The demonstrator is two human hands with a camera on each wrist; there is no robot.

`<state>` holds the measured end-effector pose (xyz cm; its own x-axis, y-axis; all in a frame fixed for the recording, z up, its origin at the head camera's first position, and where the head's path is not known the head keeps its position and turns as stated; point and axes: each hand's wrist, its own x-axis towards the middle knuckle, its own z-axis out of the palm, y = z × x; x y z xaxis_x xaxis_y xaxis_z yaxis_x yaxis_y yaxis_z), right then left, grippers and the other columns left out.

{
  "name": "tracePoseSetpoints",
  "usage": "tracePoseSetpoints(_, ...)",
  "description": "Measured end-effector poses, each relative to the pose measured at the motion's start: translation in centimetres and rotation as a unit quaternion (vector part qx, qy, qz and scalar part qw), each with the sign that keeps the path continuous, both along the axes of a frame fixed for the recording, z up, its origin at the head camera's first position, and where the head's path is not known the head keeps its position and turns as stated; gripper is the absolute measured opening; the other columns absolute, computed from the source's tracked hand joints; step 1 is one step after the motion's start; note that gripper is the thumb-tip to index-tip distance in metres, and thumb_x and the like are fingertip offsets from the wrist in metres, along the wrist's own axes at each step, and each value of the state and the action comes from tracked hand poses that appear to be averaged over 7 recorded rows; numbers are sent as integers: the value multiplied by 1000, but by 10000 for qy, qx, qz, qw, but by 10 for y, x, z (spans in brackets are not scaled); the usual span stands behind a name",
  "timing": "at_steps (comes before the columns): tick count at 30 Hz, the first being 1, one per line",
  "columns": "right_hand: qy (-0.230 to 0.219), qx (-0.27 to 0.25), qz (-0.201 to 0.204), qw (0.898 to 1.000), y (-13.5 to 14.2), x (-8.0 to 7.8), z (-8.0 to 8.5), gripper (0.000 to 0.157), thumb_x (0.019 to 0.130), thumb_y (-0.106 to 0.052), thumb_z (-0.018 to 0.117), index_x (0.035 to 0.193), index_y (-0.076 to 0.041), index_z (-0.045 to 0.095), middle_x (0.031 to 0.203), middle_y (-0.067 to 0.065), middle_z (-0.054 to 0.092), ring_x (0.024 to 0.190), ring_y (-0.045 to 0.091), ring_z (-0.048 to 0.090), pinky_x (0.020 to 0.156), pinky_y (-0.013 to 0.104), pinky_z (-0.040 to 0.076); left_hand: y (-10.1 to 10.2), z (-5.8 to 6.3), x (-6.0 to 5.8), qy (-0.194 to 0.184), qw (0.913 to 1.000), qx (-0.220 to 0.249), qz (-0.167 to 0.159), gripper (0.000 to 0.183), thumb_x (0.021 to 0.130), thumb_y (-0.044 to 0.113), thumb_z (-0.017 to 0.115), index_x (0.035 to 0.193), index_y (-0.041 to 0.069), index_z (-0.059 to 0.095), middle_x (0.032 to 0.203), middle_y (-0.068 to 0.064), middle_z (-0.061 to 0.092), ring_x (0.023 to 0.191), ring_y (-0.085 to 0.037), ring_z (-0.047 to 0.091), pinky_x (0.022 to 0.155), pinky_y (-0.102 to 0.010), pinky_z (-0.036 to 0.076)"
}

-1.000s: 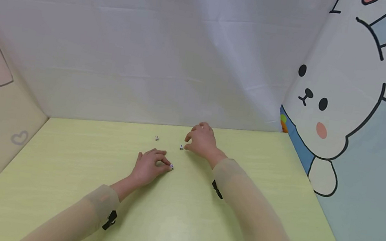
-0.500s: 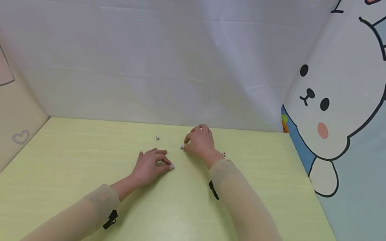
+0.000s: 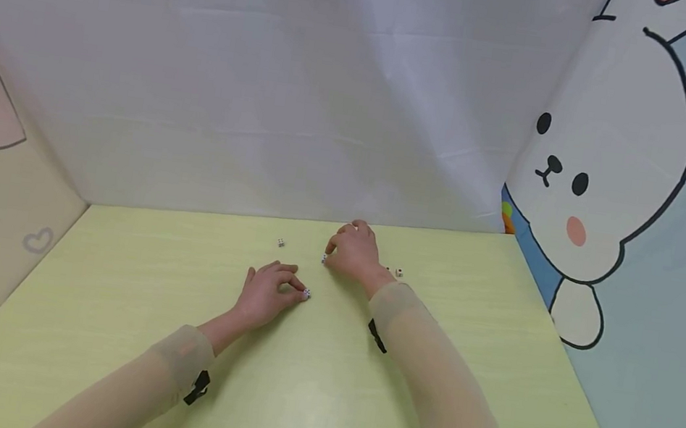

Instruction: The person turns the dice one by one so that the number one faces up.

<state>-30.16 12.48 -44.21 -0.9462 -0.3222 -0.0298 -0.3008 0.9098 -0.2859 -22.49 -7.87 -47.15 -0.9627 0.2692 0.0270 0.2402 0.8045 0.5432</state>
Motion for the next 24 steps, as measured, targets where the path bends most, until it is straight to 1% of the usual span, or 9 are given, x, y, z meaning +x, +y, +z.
tracePoseSetpoints(8, 53, 72, -4, 10000, 0, -1, -1, 20, 94, -35, 75, 106, -20, 81, 146, 11, 54, 149, 39, 22, 120, 56, 23, 0, 0, -1, -4, 10000, -3, 2, 10, 93, 36, 76, 95, 26, 79, 146, -4, 59, 147, -36, 36, 116, -73, 7)
tracePoseSetpoints(12, 239, 186, 10, 9995, 4, -1, 6, 20, 94, -38, 75, 104, -22, 81, 147, 10, 54, 150, 39, 22, 120, 57, 24, 2, 1, 0, 12, 10000, -21, -16, 11, 93, 36, 77, 95, 25, 79, 146, -4, 59, 147, -36, 36, 116, -74, 8)
tracePoseSetpoints(17, 515, 3, 95, 9986, 13, 3, 26, 21, 94, -41, 75, 101, -21, 80, 147, 10, 53, 150, 38, 22, 118, 59, 25, 3, 3, 1, 56, 10000, -34, -24, 10, 93, 35, 77, 94, 25, 79, 145, -4, 59, 147, -37, 37, 115, -74, 9)
tracePoseSetpoints(21, 712, -213, 204, 9970, 23, 10, 45, 21, 94, -40, 75, 99, -21, 80, 148, 11, 53, 150, 39, 22, 117, 63, 26, 2, 3, 2, 51, 10000, -51, -13, 10, 93, 35, 77, 94, 25, 78, 145, -4, 59, 147, -37, 37, 115, -74, 9)
tracePoseSetpoints(24, 848, -321, 272, 9955, 31, 17, 59, 19, 94, -39, 75, 97, -20, 79, 149, 11, 52, 150, 38, 21, 118, 62, 24, 2, 3, 2, 16, 10000, -65, 5, 11, 93, 35, 77, 95, 25, 78, 146, -4, 59, 147, -37, 36, 116, -74, 8)
